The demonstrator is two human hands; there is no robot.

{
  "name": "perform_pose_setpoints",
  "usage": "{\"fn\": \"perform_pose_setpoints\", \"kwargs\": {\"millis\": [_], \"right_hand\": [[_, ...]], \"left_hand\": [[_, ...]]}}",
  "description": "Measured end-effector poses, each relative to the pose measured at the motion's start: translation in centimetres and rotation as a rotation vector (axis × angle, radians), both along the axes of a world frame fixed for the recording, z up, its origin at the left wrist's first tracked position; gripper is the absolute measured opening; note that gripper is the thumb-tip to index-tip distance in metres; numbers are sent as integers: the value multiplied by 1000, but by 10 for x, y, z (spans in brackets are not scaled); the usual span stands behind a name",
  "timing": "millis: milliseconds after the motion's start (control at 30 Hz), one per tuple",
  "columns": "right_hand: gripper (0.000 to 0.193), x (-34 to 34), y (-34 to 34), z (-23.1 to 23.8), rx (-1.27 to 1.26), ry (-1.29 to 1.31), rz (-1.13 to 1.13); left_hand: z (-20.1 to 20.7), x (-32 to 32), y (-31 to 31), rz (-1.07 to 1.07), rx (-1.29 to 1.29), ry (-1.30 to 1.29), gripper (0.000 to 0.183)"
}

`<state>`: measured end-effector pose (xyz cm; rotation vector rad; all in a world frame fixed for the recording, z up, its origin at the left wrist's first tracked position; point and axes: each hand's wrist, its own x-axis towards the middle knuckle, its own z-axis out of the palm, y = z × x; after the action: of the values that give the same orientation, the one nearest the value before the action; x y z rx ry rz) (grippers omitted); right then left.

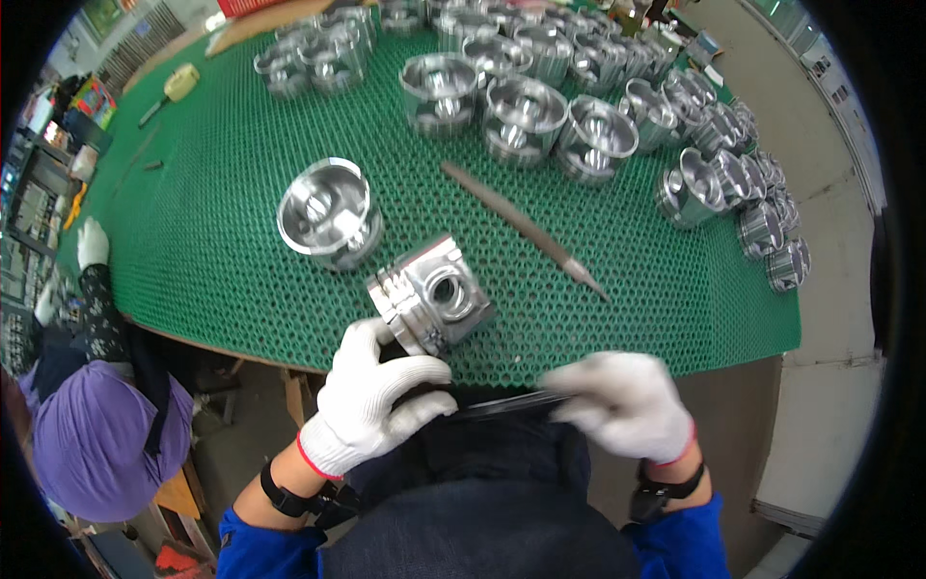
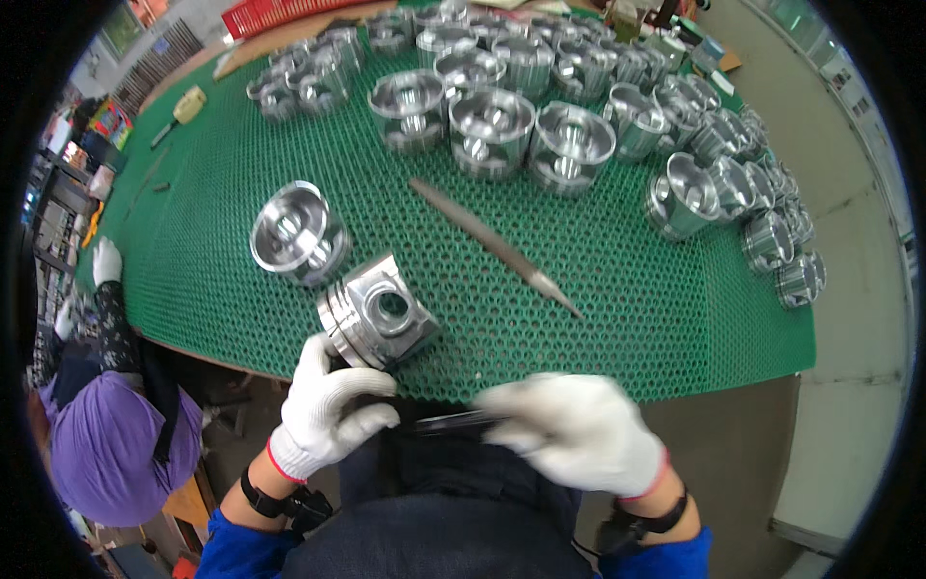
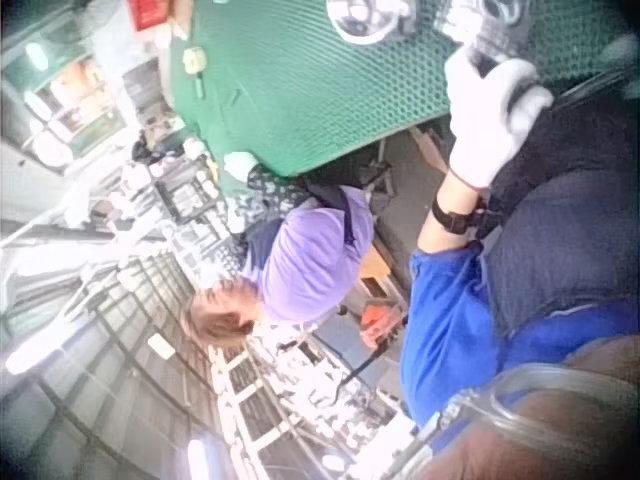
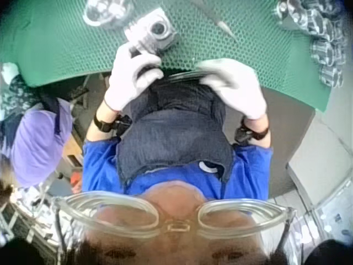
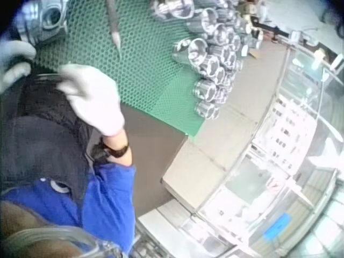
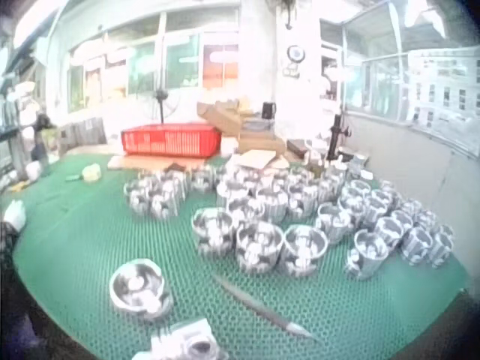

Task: Manually file the edges of metal pistons and mark inspected parts with a pen.

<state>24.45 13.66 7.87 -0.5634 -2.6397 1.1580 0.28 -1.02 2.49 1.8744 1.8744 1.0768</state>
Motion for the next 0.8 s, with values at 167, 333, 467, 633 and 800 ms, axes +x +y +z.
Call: {"fn": "perform_pose_setpoints", "kwargs": {"millis": [167, 333, 467, 633, 800], "right_hand": [[44, 88, 40, -22, -204, 413, -800], [57, 91, 75, -76, 681, -250, -838], [45, 79, 67, -76, 665, -248, -865], [42, 81, 72, -74, 722, -88, -822], [39, 78, 74, -76, 700, -45, -802]], "left_hand": [[-31, 8, 24, 157, 289, -380, 33], [28, 2, 6, 54, -178, -1157, 40], [87, -2, -5, 174, -627, -1377, 63], [161, -76, 66, 370, 58, -853, 50], [242, -140, 110, 342, 483, -837, 37]]}}
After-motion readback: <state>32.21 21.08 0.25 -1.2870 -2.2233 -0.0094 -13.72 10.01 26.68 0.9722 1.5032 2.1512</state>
